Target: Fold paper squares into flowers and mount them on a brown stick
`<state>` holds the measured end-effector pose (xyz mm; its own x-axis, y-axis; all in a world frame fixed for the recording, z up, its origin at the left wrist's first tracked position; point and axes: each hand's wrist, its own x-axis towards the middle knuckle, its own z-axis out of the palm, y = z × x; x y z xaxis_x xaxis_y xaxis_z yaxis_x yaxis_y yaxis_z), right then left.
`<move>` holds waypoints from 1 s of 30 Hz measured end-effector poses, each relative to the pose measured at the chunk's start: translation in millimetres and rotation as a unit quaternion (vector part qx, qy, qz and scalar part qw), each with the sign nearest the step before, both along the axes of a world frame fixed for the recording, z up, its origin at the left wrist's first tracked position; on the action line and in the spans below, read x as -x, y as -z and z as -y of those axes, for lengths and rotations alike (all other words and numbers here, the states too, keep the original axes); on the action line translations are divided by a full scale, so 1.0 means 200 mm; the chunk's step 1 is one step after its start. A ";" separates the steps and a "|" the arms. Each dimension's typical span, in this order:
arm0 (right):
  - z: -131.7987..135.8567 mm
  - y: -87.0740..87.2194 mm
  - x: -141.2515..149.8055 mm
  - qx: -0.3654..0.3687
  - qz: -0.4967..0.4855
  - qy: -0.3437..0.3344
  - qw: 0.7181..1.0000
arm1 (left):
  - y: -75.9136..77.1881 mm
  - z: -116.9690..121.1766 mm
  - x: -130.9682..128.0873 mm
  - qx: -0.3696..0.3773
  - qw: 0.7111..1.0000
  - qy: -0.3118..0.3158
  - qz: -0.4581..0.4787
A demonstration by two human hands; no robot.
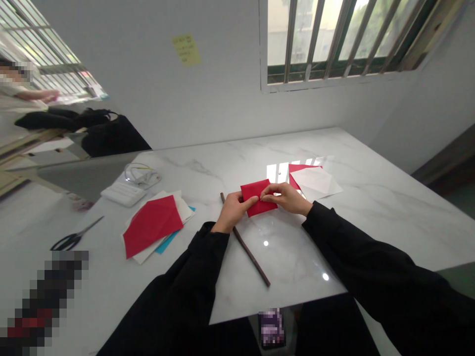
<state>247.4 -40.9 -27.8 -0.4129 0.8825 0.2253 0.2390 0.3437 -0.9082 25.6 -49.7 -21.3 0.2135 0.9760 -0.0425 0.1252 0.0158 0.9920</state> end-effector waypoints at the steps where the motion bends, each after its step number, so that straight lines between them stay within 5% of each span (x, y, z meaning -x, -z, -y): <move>1: 0.00 0.00 0.00 -0.004 0.004 0.003 1.000 | 0.00 0.00 0.00 0.001 1.000 0.000 0.001; 30: 0.01 0.03 0.03 -0.055 -0.009 0.050 0.997 | 0.04 -0.02 0.00 0.018 0.999 0.020 0.045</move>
